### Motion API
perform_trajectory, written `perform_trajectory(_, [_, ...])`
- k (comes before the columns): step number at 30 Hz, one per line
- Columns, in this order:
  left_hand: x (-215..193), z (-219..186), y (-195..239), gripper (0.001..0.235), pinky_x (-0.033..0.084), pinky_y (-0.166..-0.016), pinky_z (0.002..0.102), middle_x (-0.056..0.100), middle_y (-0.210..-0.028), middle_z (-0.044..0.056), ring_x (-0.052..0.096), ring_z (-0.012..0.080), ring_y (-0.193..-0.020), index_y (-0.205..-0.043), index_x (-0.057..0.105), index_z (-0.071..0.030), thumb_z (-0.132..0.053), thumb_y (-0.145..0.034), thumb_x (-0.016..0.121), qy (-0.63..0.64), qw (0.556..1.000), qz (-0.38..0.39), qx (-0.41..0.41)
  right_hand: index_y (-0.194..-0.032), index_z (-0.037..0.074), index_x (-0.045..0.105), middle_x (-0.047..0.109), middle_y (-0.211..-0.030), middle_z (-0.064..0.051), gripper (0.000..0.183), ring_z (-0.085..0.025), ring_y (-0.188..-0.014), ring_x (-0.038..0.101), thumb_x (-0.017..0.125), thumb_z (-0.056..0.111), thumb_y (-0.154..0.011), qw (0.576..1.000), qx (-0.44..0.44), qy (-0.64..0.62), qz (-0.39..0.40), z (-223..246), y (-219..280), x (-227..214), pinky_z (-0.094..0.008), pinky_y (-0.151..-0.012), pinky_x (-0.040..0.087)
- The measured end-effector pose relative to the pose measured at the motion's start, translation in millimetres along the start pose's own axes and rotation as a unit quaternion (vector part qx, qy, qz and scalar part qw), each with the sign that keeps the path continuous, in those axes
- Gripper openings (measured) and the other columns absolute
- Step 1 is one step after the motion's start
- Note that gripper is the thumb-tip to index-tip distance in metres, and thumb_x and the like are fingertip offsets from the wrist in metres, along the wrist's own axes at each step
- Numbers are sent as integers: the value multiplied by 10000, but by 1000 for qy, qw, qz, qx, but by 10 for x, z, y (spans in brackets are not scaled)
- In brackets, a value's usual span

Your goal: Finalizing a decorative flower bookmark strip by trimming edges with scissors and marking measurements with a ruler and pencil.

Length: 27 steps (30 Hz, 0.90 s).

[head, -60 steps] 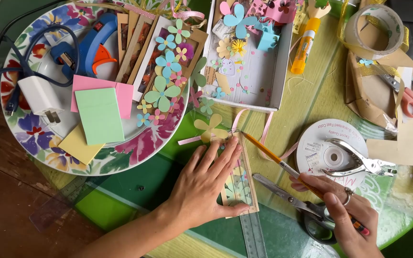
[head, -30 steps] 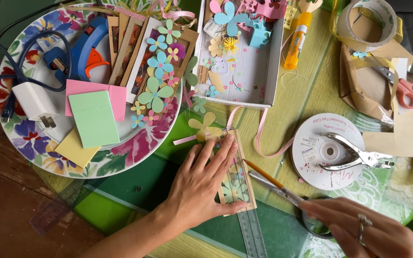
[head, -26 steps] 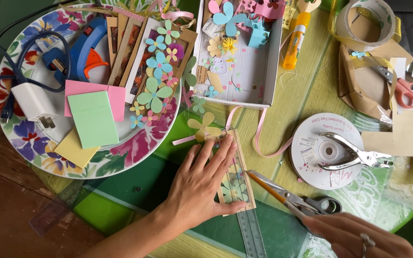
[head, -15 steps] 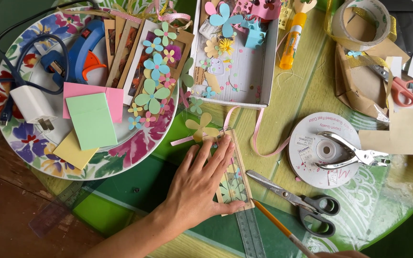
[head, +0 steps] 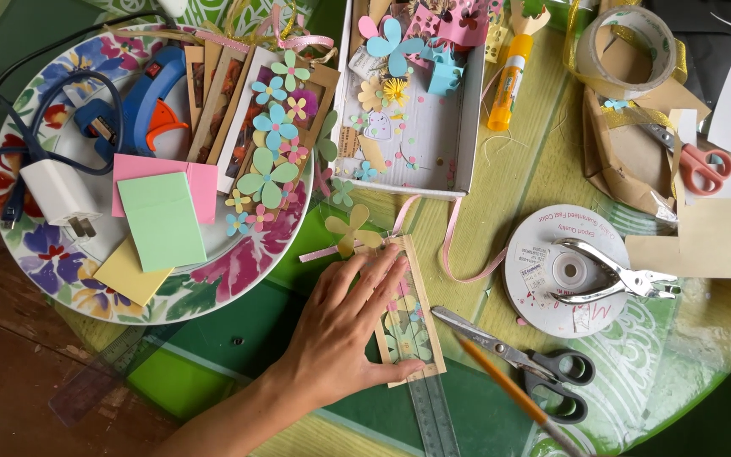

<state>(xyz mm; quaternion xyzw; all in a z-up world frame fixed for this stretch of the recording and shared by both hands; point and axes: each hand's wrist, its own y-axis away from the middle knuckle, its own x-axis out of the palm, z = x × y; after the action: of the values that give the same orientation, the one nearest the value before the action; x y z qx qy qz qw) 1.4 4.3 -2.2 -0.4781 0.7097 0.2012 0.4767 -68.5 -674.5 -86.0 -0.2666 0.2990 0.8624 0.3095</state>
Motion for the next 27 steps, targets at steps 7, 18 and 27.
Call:
perform_trajectory(7, [-112,17,71,1026,260,-1079,473,285,-1519,108,297,279,-1364,-1472,257,-113,-679,-726,677,-36,999,-1,11,-799,214,793,695,-506,105,277,-48,-358,650,724,477,-740,998,39,-54,-15,2109,-1285,914,-222,-298,550])
perform_trajectory(18, [-165,39,306,1017,295,-1070,451,215,-1540,117,289,303,-1350,-1481,233,-123,-681,-745,659,-63,998,10,-30,-1194,4,529,495,-1335,-210,324,-346,-1277,474,456,211,-955,943,-239,167,-161,3740,-2567,828,-538,-1079,326])
perform_trajectory(27, [-237,31,303,991,209,-1164,390,210,-1530,176,218,298,-1419,-1437,228,48,-604,-817,642,-22,1000,-2,15,-1230,30,522,477,-1369,-162,338,-317,-1305,448,434,200,-951,944,-219,179,-168,3686,-2585,854,-514,-1091,343])
